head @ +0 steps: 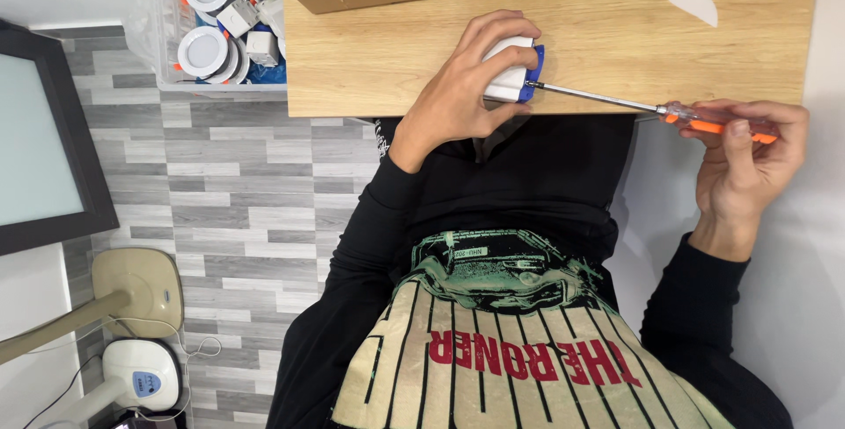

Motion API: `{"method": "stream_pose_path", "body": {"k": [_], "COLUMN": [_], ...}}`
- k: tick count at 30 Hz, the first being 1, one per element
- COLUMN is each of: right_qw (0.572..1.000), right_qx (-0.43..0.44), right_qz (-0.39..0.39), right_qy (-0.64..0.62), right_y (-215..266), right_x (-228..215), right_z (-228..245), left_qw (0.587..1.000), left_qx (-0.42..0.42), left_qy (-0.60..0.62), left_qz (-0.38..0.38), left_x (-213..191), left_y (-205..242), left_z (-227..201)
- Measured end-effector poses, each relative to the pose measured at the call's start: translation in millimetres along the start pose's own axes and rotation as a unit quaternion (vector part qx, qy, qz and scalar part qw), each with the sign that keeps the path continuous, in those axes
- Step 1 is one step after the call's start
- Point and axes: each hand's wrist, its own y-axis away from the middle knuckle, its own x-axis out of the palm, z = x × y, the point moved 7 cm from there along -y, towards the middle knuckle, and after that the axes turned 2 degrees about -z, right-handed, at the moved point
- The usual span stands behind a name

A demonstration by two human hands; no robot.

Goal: The person assembles a small white and blue electrical component on a wooden table. They use a screwdriver to tighten screws into the component, then separate the blue and white parts to reveal internal wiring.

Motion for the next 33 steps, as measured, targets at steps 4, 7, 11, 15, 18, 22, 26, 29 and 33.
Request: {"method": "stream_pose_path", "body": {"k": [4,7,11,15,18,22,26,29,33], "right_qw": [1.0,0.998,0.995,0.997,0.997,0.995,0.993,0.991,0.991], "right_qx": [0.015,0.046,0.075,0.041,0.015,-0.031,-0.059,-0.051,0.031], "right_qz": [0.003,0.015,0.033,0.051,0.07,0.094,0.102,0.124,0.115], "right_qy": [0.006,0.032,0.055,0.041,0.025,-0.002,-0.001,0.018,0.055], "right_y": [-1,-1,-1,-1,-1,-2,-1,-2,0], "right_x": [1,4,-1,-9,-17,-14,-12,-15,4], "right_z": [-3,1,-8,-16,-26,-19,-12,-15,-4], "left_qw": [1.0,1.0,1.0,1.0,1.0,1.0,1.0,1.0,1.0], "left_qx": [0.004,0.007,0.002,-0.012,-0.011,-0.011,-0.014,-0.011,-0.016], "left_qy": [-0.003,-0.003,0.0,0.002,0.002,0.001,0.003,0.0,-0.001], "left_qz": [0.001,0.0,-0.002,0.003,0.001,0.001,0.0,0.0,0.0], "left_x": [-1,-1,-2,-1,-1,-1,0,0,0], "left_y": [-1,-1,-3,-2,-2,-2,-2,-2,-1], "left_z": [0,-2,-1,-1,0,-1,0,0,1]}}
